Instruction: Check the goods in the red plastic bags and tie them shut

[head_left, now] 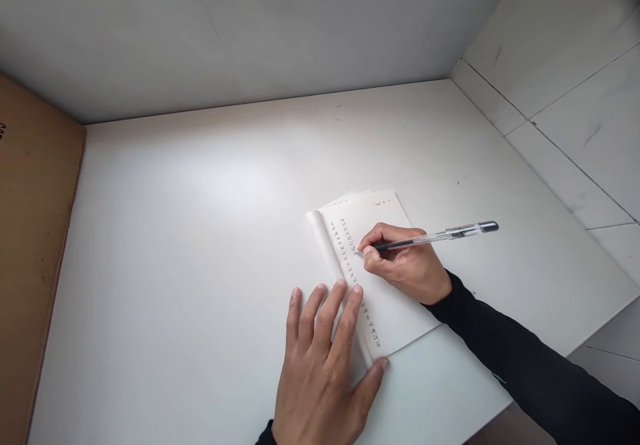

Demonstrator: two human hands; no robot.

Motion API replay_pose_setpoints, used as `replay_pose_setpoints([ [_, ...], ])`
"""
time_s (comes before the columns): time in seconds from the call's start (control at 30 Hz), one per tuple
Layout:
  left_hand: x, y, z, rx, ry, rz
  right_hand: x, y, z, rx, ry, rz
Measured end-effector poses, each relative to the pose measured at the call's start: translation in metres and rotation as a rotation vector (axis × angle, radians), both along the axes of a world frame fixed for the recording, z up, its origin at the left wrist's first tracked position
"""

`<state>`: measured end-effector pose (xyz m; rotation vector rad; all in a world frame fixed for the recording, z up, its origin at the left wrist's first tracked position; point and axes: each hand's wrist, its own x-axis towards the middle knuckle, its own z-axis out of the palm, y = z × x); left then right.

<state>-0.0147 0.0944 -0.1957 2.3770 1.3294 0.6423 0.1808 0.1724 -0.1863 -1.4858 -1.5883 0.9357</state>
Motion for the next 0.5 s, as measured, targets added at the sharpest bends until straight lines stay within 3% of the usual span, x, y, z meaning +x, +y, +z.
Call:
replay_pose_setpoints([
  [0.37,-0.002,-0.001,0.001,-0.048,0.005,-0.006,-0.001,-0.002,0.001,0.056,-0.042,-0.026],
  [0.5,-0.005,-0.011,0.008,-0.136,0.034,-0.036,0.006,-0.011,0.005,0.035,-0.121,-0.153],
])
